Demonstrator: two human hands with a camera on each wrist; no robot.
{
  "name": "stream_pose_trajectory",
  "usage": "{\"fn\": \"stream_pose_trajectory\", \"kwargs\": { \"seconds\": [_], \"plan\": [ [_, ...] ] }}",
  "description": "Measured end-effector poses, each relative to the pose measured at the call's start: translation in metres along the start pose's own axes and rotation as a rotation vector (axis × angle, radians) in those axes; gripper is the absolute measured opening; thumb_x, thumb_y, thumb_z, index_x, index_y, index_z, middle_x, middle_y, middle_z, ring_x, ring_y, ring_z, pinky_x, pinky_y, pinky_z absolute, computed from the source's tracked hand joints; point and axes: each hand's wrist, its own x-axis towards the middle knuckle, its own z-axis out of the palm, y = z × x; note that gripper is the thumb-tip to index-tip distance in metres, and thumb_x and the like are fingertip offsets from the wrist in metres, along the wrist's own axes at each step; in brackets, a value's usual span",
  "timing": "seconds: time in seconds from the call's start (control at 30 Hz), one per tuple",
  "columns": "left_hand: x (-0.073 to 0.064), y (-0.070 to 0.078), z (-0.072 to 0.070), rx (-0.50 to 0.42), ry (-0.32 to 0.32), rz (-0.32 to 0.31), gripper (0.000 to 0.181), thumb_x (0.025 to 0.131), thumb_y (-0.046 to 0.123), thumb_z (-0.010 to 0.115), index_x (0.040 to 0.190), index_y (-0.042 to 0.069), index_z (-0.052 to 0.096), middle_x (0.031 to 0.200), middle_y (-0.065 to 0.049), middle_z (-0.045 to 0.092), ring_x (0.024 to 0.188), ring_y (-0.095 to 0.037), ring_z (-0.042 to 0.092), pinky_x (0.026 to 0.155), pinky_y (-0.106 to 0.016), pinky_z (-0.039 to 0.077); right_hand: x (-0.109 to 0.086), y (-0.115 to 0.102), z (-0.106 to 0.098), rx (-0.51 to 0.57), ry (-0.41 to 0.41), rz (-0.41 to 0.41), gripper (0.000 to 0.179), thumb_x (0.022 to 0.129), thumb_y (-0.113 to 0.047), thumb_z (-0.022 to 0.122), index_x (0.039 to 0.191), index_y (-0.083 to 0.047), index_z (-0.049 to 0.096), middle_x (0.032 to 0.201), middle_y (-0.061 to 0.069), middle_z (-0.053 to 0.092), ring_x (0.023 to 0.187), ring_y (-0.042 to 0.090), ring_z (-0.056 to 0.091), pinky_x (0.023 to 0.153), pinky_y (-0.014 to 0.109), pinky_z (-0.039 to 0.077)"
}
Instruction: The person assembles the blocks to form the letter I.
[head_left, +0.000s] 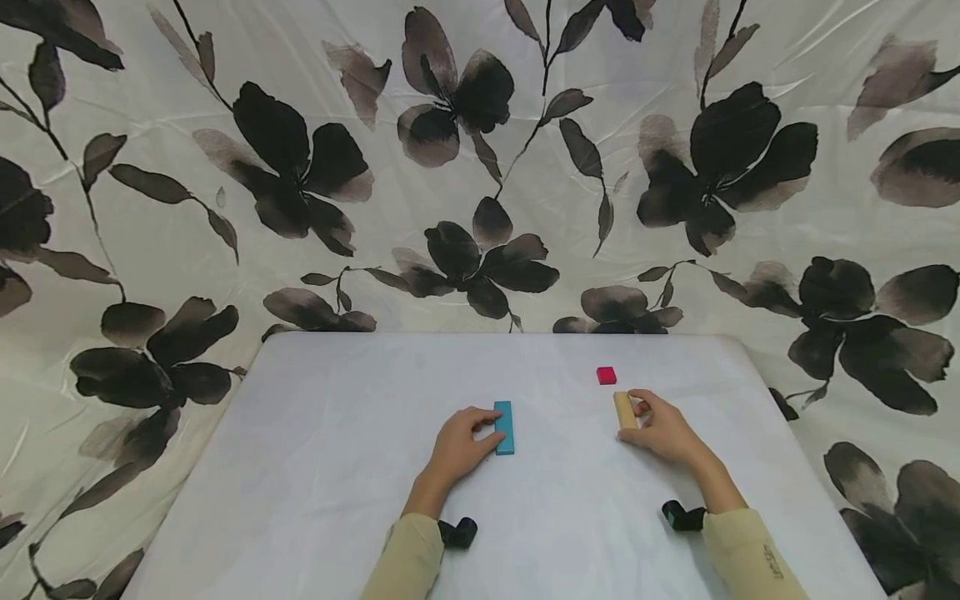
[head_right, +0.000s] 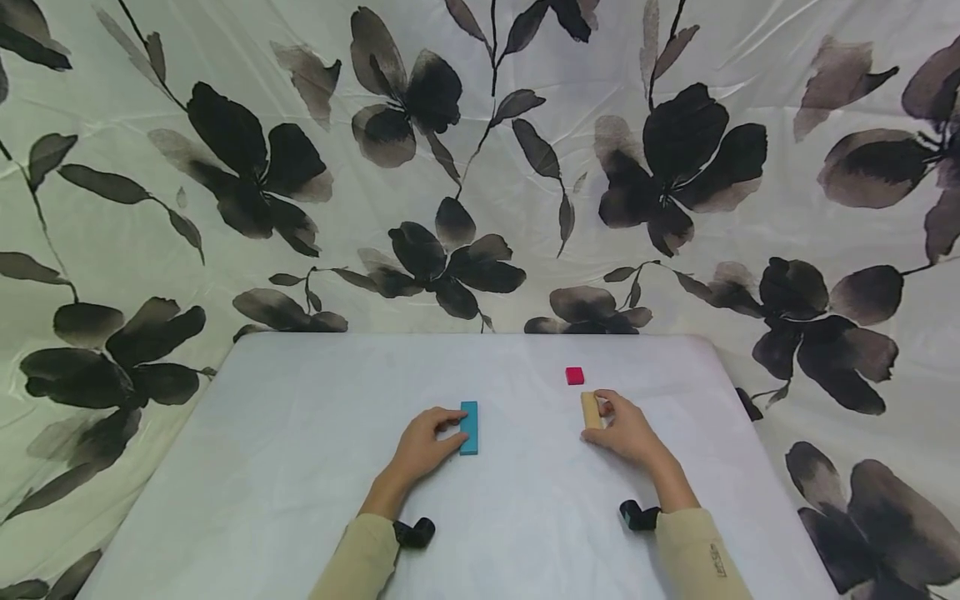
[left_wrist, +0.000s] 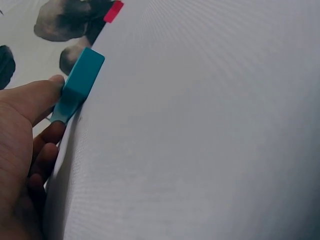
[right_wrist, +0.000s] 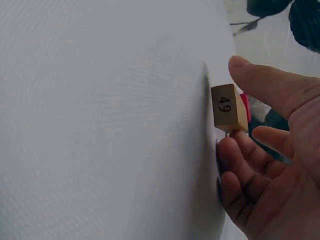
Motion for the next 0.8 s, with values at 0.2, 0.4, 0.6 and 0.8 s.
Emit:
{"fn": "stream_pose_trajectory", "kwargs": {
  "seconds": [0.2,0.4,0.6,0.8],
  "plan": [
    [0.002,-0.001,0.000,-0.009,-0.007,-0.008,0.036,0.086,0.034,0.075,0.119,0.019,0.070,0.102,0.009,0.065,0.089,-0.009,0.056,0.080,-0.032,0.048,0.009,-0.004,-0.003,0.005,-0.066,0.000,0.091,0.074,-0.020,0.086,0.144,0.002,0.034,0.098,0.010,0.055,0.077,0.021,0.049,0.068,0.033,0.043],
    [0.003,-0.001,0.000,-0.015,-0.014,-0.008,0.036,0.087,0.034,0.074,0.120,0.019,0.070,0.103,0.008,0.064,0.090,-0.010,0.056,0.081,-0.032,0.048,0.017,-0.001,-0.002,-0.011,-0.082,-0.001,0.089,0.071,-0.020,0.088,0.141,0.004,0.038,0.094,0.008,0.053,0.076,0.021,0.047,0.067,0.033,0.042],
    [0.002,0.001,0.000,-0.017,-0.014,-0.002,0.036,0.087,0.033,0.074,0.120,0.019,0.070,0.103,0.008,0.065,0.090,-0.010,0.056,0.081,-0.032,0.048,0.017,0.001,-0.002,0.002,-0.069,-0.017,0.083,0.071,-0.020,0.088,0.136,0.006,0.044,0.092,0.008,0.053,0.076,0.020,0.047,0.067,0.032,0.040],
    [0.003,0.000,0.000,-0.008,-0.016,-0.004,0.036,0.087,0.033,0.074,0.121,0.020,0.069,0.103,0.008,0.064,0.089,-0.010,0.055,0.081,-0.032,0.047,0.015,0.002,0.003,0.001,-0.014,-0.056,0.080,0.071,-0.021,0.087,0.134,0.007,0.046,0.087,0.006,0.054,0.077,0.020,0.049,0.072,0.035,0.042]
  ]
}}
